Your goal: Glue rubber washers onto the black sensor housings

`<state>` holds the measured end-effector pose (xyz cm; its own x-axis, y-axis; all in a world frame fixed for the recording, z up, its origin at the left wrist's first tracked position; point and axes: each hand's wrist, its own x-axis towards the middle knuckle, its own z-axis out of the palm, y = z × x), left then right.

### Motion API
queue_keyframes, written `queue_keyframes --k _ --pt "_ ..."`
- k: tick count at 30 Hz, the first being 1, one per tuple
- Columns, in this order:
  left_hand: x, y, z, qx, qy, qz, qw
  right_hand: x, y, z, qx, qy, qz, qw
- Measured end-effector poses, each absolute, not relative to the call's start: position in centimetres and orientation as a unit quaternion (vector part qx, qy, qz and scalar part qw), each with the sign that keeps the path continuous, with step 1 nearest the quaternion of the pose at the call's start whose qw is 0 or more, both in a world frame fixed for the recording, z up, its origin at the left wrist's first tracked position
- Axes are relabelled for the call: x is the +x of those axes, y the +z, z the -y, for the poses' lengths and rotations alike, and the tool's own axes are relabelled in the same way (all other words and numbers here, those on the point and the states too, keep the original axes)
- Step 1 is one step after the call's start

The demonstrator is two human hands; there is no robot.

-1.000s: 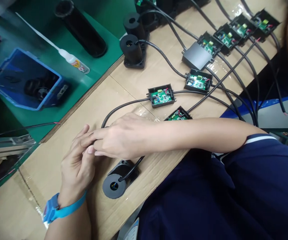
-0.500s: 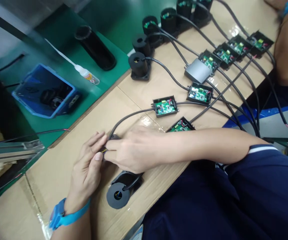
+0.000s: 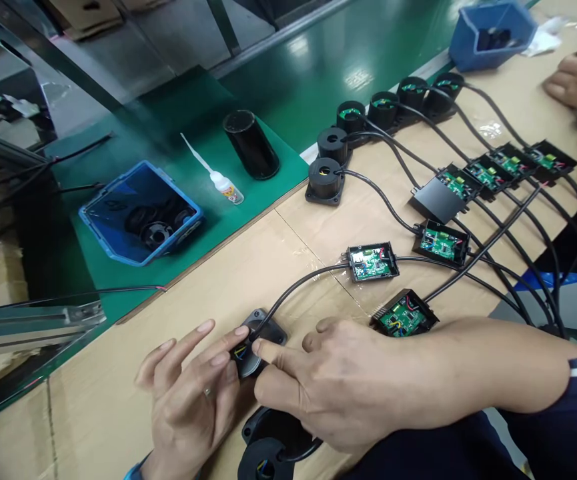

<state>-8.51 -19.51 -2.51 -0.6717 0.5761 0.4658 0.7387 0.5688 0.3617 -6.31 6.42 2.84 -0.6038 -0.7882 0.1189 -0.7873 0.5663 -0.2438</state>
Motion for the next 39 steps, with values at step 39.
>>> queue_keyframes --k 39 --pt "-8.9 -1.4 18.3 -0.411 -0.277 0.856 0.145 -5.9 3.0 -5.9 -0.411 -0.162 -0.897 -0.032"
